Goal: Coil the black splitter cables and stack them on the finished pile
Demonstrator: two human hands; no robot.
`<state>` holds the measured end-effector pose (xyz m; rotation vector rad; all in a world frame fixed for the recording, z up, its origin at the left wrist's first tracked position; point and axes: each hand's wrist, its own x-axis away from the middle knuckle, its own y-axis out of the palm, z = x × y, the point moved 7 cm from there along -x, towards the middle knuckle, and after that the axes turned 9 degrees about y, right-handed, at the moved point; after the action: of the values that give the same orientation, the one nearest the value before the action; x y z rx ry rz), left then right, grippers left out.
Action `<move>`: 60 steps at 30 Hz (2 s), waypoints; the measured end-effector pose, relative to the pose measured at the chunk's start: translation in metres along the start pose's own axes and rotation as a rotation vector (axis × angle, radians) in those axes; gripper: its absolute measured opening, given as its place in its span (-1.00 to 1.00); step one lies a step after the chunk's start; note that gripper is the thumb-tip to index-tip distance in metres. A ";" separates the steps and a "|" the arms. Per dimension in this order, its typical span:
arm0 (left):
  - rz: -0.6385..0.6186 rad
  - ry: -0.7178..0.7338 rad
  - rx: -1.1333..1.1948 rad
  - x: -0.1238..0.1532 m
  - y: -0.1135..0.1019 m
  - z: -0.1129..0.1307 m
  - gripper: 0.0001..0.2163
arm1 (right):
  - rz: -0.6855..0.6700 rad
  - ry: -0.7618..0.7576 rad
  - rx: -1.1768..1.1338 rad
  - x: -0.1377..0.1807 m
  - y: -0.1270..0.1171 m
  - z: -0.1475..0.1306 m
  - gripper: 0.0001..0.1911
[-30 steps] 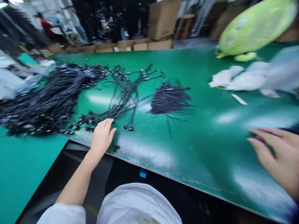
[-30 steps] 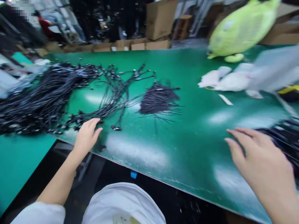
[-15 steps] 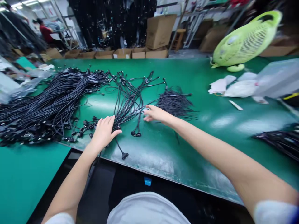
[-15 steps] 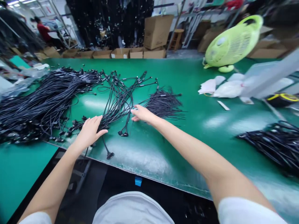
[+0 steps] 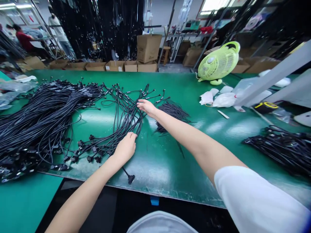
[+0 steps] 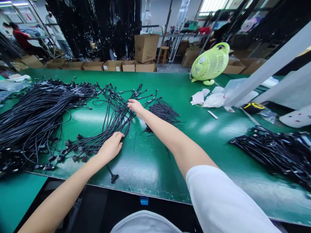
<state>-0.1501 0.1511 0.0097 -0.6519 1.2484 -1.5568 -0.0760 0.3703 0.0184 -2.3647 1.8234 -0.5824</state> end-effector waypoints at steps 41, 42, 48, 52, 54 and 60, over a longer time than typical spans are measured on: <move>0.085 0.019 0.854 0.048 -0.049 0.130 -0.71 | -0.139 -0.794 1.170 0.330 -0.080 -0.017 -0.77; 0.035 -0.004 1.001 0.047 -0.040 0.139 -0.70 | -0.081 -0.775 1.148 0.325 -0.089 -0.024 -0.76; 0.197 -0.233 1.809 0.059 -0.068 0.105 -0.79 | -0.112 -0.546 0.934 0.273 -0.170 0.010 -0.70; 0.685 -0.251 1.940 0.074 -0.105 0.062 -0.76 | 0.032 -0.547 0.823 0.269 -0.191 0.048 -0.66; 0.721 -0.249 1.868 0.072 -0.102 0.059 -0.76 | 0.084 -0.631 0.918 0.284 -0.173 0.057 -0.64; 0.361 -0.194 1.297 0.039 -0.043 0.100 -0.74 | -0.409 -0.901 1.001 0.359 -0.082 0.031 -0.71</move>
<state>-0.0936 0.0749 0.0751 0.2614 0.0344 -1.5625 0.0853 0.0479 0.0999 -1.7588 0.4669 -0.2516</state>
